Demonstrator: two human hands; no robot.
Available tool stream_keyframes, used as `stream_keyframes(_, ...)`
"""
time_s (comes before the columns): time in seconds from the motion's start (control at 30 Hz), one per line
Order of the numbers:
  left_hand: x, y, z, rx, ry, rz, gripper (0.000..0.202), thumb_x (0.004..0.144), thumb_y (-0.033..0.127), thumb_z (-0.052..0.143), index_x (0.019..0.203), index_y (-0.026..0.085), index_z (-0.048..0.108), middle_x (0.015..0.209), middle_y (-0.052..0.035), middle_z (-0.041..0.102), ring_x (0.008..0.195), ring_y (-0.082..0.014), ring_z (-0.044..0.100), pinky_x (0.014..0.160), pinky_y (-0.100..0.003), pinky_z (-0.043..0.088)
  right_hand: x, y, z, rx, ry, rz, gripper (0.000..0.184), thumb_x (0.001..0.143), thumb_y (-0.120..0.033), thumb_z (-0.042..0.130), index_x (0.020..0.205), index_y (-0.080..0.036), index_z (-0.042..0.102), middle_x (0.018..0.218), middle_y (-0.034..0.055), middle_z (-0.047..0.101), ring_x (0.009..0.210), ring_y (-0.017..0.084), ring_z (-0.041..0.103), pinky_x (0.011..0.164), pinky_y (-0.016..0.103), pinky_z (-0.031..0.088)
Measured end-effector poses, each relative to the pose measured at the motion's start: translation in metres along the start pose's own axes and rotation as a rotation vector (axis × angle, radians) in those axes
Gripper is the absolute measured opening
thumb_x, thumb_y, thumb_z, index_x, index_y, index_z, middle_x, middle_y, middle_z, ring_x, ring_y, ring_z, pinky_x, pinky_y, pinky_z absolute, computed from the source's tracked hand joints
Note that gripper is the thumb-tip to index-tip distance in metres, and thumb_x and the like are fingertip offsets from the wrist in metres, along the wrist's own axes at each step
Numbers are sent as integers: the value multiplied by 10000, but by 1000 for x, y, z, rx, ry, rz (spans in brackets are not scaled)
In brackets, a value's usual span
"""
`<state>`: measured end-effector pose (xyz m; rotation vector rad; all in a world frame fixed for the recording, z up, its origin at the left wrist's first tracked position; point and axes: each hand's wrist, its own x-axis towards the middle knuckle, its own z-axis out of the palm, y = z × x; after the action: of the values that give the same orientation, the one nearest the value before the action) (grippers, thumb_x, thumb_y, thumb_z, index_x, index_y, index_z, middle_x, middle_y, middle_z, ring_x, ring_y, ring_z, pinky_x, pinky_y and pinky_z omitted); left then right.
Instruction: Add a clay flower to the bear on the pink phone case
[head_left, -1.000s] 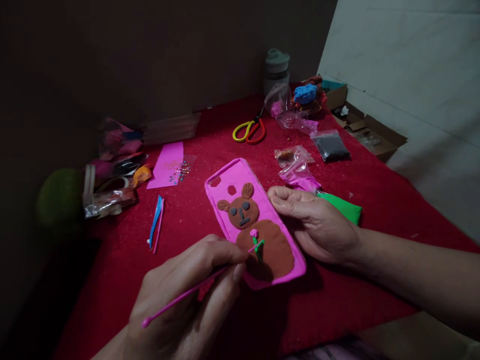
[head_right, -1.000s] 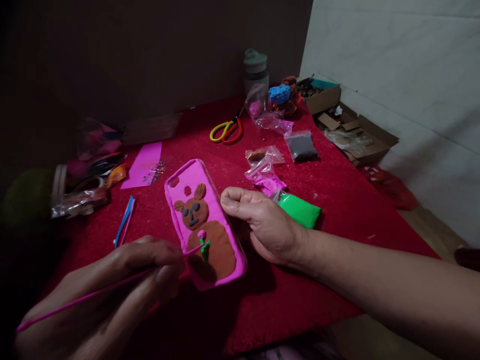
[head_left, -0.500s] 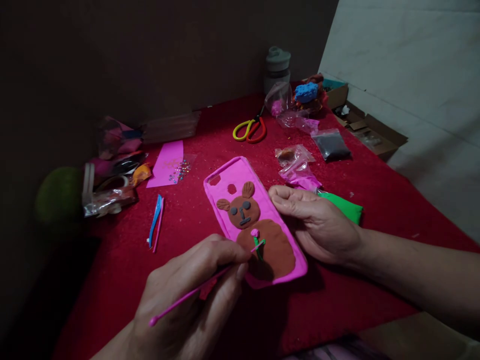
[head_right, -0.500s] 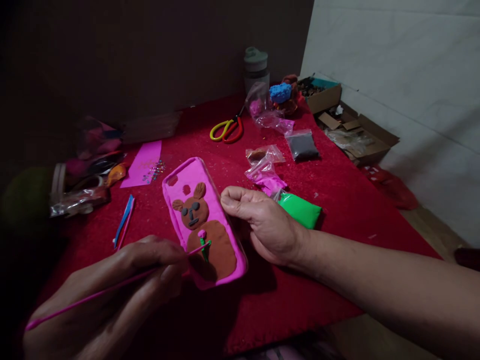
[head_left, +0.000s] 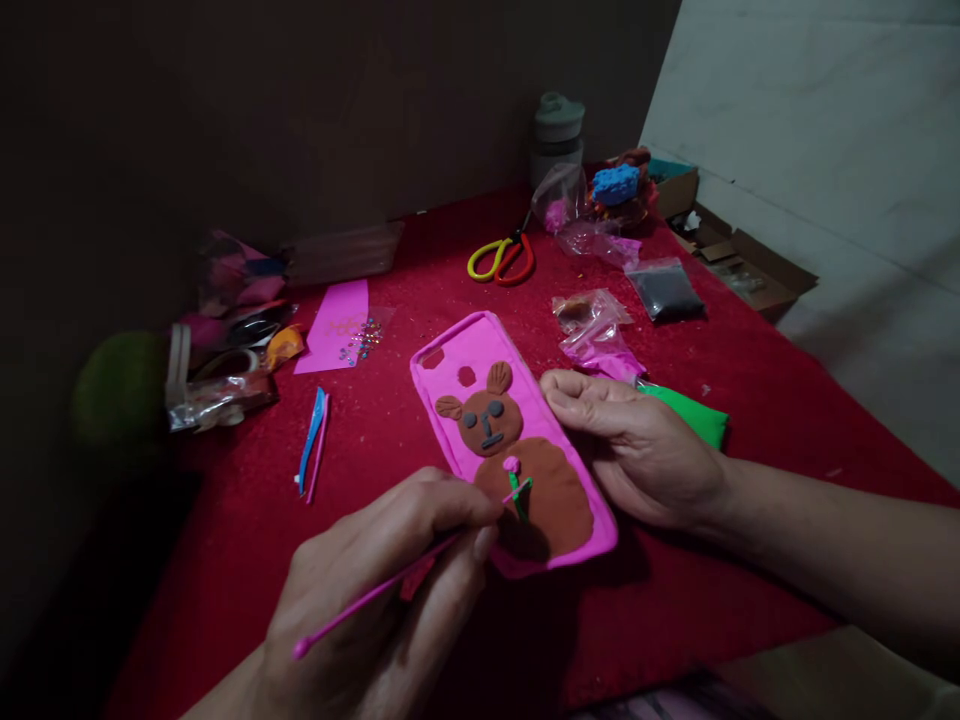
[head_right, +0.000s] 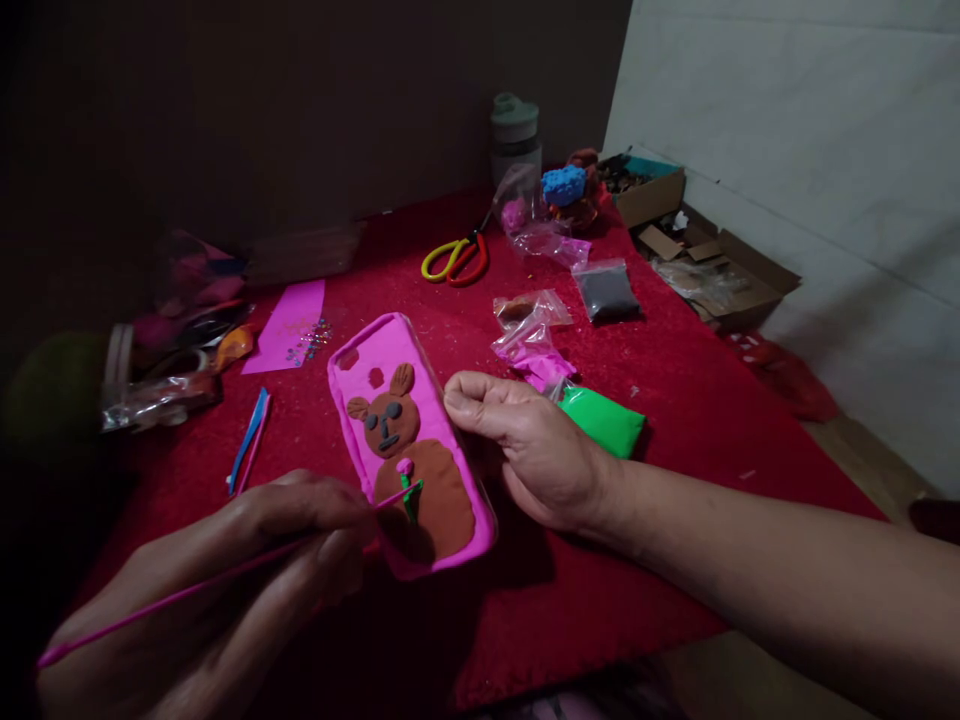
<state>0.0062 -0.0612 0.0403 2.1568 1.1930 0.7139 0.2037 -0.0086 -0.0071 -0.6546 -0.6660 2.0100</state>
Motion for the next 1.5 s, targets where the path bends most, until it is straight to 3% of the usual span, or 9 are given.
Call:
stream_keyframes(0.17,2,0,1,0,-14,10,157,898,113,531,981,245,553,758,55,665,607,-53,676,604,-94,508,0,0,-1,-1,-7,1,266,754,-267,746,683,-149,518,679,-20,526,637,97,471,623,198,414)
stream_keyframes(0.43,0,-1,2,-30,-6,-17,180,894,106,537,1002,248,555,770,43,674,614,-69,682,581,-112,513,0,-1,0,-15,30,1,297,712,-285,789,677,-154,525,681,-20,522,631,100,467,623,207,404)
stream_keyframes(0.7,-3,2,-2,-44,22,-14,208,897,108,524,998,284,568,751,76,671,594,-38,660,536,-71,480,-1,-1,-1,-16,52,6,279,731,-272,771,686,-151,524,678,-18,518,618,96,462,630,211,403)
stream_keyframes(1.03,0,0,0,-2,-6,22,135,886,108,545,961,219,564,722,27,664,568,-71,662,527,-104,492,-1,-1,-1,-37,79,3,191,771,-234,714,730,-156,545,730,-10,511,676,116,474,697,241,416)
stream_keyframes(1.3,1,1,-2,-20,-54,6,150,889,108,539,955,242,548,740,48,663,595,-66,670,591,-105,510,0,-1,-1,-19,69,6,204,762,-237,729,705,-156,551,707,-14,520,645,107,470,660,226,413)
stream_keyframes(1.5,-3,1,-4,13,3,44,189,873,97,541,974,256,553,756,56,669,579,-61,666,572,-104,492,-1,-2,-2,10,58,8,220,745,-229,751,685,-150,555,667,-15,548,601,97,489,614,209,421)
